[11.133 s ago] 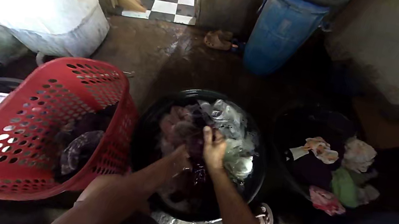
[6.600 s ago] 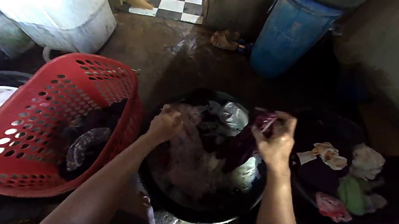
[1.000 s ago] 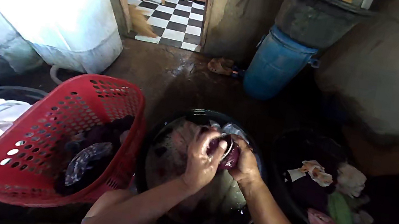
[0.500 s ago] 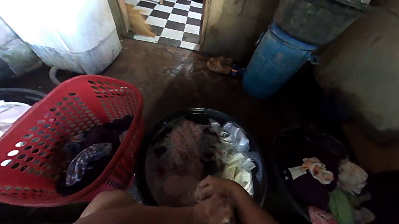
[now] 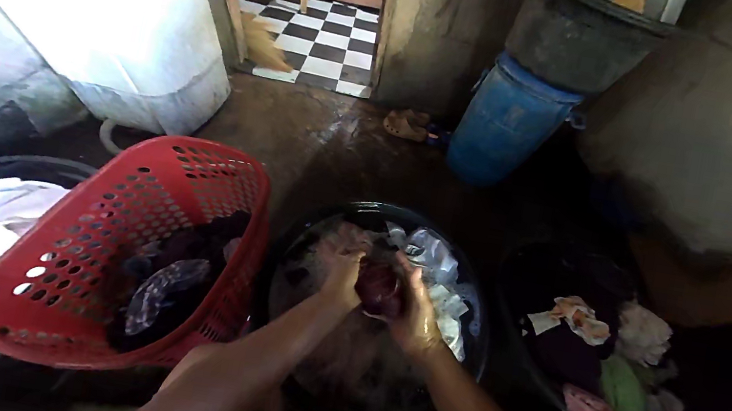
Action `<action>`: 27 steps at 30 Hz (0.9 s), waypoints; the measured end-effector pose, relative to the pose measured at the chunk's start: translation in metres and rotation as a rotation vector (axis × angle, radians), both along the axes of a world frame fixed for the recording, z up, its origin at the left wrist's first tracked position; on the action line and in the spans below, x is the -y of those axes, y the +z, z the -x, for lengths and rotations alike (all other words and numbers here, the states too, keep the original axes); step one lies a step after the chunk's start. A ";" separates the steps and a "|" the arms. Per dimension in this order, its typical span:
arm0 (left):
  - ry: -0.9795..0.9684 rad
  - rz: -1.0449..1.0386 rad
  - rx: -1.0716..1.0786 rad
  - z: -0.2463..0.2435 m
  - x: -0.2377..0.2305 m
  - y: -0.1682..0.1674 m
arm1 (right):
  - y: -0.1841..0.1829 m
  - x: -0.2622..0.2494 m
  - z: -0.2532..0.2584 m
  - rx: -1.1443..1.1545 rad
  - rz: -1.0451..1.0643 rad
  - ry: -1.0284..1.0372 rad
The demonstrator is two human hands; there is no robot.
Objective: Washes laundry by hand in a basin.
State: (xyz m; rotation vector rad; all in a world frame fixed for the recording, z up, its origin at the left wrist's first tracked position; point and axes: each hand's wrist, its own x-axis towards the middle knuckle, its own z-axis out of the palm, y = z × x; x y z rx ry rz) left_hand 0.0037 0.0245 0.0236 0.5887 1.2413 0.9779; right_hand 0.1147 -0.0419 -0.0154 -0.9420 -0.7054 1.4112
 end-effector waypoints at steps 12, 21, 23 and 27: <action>0.070 -1.541 -0.438 -0.014 0.074 -0.013 | 0.055 0.007 -0.020 -0.164 0.098 0.275; -0.134 -2.025 -0.778 -0.001 0.111 -0.069 | 0.030 0.009 -0.025 0.577 0.224 0.754; -0.149 -2.069 -0.807 0.000 0.113 -0.079 | 0.025 0.007 -0.021 0.677 0.275 0.784; -0.219 -2.141 -0.845 0.005 0.113 -0.096 | 0.015 0.007 -0.009 0.827 0.359 0.793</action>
